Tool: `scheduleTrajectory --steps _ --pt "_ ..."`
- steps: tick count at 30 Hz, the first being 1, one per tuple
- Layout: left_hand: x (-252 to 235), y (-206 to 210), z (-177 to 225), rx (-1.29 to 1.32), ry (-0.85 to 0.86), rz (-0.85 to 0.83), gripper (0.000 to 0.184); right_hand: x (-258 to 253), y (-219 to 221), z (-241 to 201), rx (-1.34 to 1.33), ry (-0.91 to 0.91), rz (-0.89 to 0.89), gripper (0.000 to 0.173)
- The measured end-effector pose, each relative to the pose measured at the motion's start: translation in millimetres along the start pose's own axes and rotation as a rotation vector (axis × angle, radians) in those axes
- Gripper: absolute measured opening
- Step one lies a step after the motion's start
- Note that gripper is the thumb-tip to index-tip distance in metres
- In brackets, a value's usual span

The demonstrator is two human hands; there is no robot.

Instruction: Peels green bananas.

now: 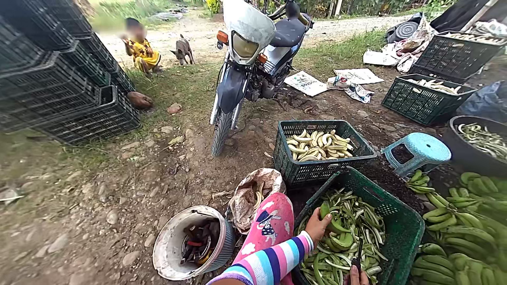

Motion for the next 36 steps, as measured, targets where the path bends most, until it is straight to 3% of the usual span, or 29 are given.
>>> scheduleTrajectory --steps 4,8,10,13,15,17,20,22,24,27,30,33,36 --pt "-3 1 37 -0.179 0.242 -0.051 0.051 4 13 -10 -0.013 -0.136 -0.016 0.048" --pt "-20 4 37 -0.225 0.323 -0.055 0.04 -4 11 -48 -0.042 -0.067 -0.057 0.046" --pt "-26 12 31 -0.192 0.342 -0.115 0.04 -8 -4 -88 -0.19 -0.214 0.045 0.046" --pt "-26 24 26 -0.163 0.339 -0.184 0.042 -3 -29 -140 -0.483 -0.572 0.182 0.051" --pt "-24 33 24 -0.14 0.323 -0.21 0.042 4 -35 -153 -0.531 -0.657 0.256 0.05" --pt "-21 40 23 -0.101 0.316 -0.227 0.041 0 -26 -133 -0.379 -0.491 0.275 0.042" --pt "-9 45 26 0.002 0.331 -0.268 0.037 -15 14 -35 -0.001 0.145 -0.07 0.053" --pt "-7 47 35 0.051 0.322 -0.295 0.03 -2 37 4 -0.003 0.327 -0.249 0.058" --pt "-10 47 48 -0.03 0.293 -0.271 0.036 12 37 -5 -0.066 0.379 -0.301 0.055" --pt "-22 46 49 -0.229 0.117 -0.195 0.056 -4 12 -18 -0.032 0.206 -0.196 0.049" --pt "-33 51 41 -0.342 -0.074 -0.136 0.063 -20 -8 -38 0.021 -0.042 -0.096 0.047" --pt "-33 54 32 -0.389 -0.206 -0.15 0.061 -16 -19 -72 0.108 -0.263 -0.124 0.048" --pt "-26 58 27 -0.376 -0.217 -0.14 0.054 -27 -19 -70 0.201 -0.4 -0.107 0.053"
Point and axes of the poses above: each hand's wrist, its own x-axis away from the middle knuckle, its own y-axis out of the palm, z = x × y, the point moved 5 cm from there along -x, towards the middle knuckle, and after that the axes turned 5 degrees about -y, right-handed, at the moved point
